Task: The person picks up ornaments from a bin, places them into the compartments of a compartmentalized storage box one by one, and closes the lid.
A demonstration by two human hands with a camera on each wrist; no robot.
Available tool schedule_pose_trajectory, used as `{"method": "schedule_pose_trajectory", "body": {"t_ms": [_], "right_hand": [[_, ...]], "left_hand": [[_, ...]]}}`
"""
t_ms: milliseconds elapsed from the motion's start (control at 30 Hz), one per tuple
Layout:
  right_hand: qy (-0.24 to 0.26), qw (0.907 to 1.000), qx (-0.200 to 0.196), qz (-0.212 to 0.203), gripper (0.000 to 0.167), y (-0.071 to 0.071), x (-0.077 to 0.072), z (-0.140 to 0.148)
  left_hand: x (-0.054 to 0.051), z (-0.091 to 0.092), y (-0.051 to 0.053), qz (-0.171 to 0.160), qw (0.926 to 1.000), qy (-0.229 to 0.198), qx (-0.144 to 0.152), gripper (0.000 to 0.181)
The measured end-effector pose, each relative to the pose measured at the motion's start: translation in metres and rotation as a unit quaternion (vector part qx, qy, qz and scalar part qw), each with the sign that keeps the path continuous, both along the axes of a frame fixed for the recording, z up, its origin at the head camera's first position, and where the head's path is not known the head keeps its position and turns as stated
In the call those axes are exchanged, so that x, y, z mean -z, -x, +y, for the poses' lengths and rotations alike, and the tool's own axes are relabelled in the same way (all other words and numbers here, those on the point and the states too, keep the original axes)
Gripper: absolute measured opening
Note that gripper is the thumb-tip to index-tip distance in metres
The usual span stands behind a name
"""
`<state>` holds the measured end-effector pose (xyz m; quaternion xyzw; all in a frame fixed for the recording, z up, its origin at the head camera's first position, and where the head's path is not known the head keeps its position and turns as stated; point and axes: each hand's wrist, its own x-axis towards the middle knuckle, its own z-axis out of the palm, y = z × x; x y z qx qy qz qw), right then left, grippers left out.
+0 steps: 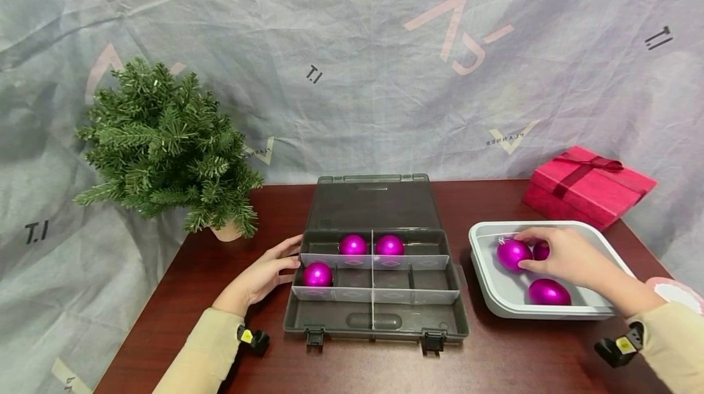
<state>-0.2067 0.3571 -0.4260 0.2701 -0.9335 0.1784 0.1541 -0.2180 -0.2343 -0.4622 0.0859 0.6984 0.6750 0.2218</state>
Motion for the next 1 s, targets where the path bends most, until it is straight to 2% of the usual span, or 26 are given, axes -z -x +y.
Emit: {"method": "schedule_pose_trajectory", "body": {"t_ms": [400,600,800,933,1000], "right_hand": [[0.08,0.9937,-0.004,-0.078,0.044,-0.007,-0.008,-0.004],[0.128,0.9825,0.014,-0.135,0.046,-0.009,-0.018,-0.009],[0.16,0.9728,0.038,-0.163,0.047,-0.014,-0.031,-0.015],[0.184,0.9646,0.037,-0.186,0.047,-0.017,-0.039,-0.023],[0.184,0.9634,0.031,-0.193,0.047,-0.018,-0.044,-0.029]], "left_hand": [[0.001,0.0,0.0,-0.001,1.0,0.005,-0.003,0.07],[0.002,-0.001,0.0,0.0,1.0,0.002,-0.001,0.07],[0.001,-0.001,0.0,0.002,1.0,0.002,0.003,0.07],[0.001,-0.001,0.0,0.002,1.0,0.002,0.004,0.07],[0.0,0.0,0.0,0.003,1.0,0.002,0.004,0.07]]}}
